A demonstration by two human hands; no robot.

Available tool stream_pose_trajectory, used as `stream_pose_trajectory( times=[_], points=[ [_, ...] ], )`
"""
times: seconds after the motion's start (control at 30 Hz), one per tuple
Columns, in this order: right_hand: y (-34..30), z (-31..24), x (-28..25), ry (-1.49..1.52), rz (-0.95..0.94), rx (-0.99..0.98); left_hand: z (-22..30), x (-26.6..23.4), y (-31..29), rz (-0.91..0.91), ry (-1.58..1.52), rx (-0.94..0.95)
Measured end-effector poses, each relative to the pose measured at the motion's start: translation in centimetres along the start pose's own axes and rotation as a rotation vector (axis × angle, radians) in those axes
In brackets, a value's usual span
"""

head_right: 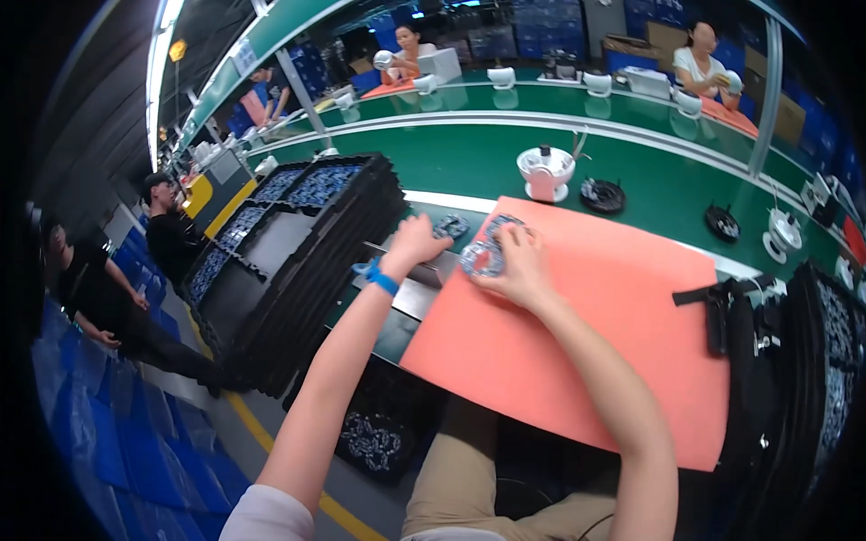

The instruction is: Assembling small LED circuit boards into a carrier frame on a factory production line.

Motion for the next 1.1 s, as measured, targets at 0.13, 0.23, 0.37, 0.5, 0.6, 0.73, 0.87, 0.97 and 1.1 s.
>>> stream_pose_trajectory(
  times=[0.13, 0.23, 0.37, 0.5, 0.6, 0.73, 0.87, 0.97, 1.1],
  points=[
    [-4.2, 3.0, -2.8, 0.137, -0.214, 0.180, -0.6, 1.8, 1.3, -0.302, -0.150, 0.035],
    [-7.4, 4.0, -4.1, 0.007, -0.356, 0.241, 0.3, -1.3, 0.4, 0.035, 0.013, 0.092],
    [-9.0, 5.4, -5.6, 0.000, 0.008, 0.204, 6.9, -8.4, -6.1, 0.345, -0.140, 0.370],
    [-7.8, 6.7, -8.5, 0.763, 0.335, 0.092, 15.5, -6.3, -11.9, 0.144, -0.251, 0.655],
    [-8.3, 6.9, -5.3, 1.133, 0.110, 0.364, 19.1, -4.3, -13.9, 0.122, -0.291, 0.715],
    [-9.3, 6.9, -5.6, 0.822, 0.073, 0.301, 20.5, -3.4, -13.2, 0.292, -0.487, 0.698],
    [-9.1, 6.8, -5.8, 0.804, 0.040, 0.333, 20.0, -2.0, -11.2, 0.274, -0.639, 0.629],
    [-9.0, 6.9, -5.1, 1.286, -0.039, 0.318, 19.9, -1.6, -11.2, 0.365, -0.710, 0.727],
    [-9.2, 5.8, -6.4, 1.594, 0.115, 0.410, 18.6, 1.2, -9.3, -0.067, -1.503, 0.692]
  ],
)
Point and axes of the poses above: each hand's wrist, its own y-axis towards the middle knuckle, its own x-axis out of the palm, z = x × y, the point moved 9 cm from there along y, towards the middle knuckle, and after that the axes turned 12 degrees about -z, right-handed, at the moved point
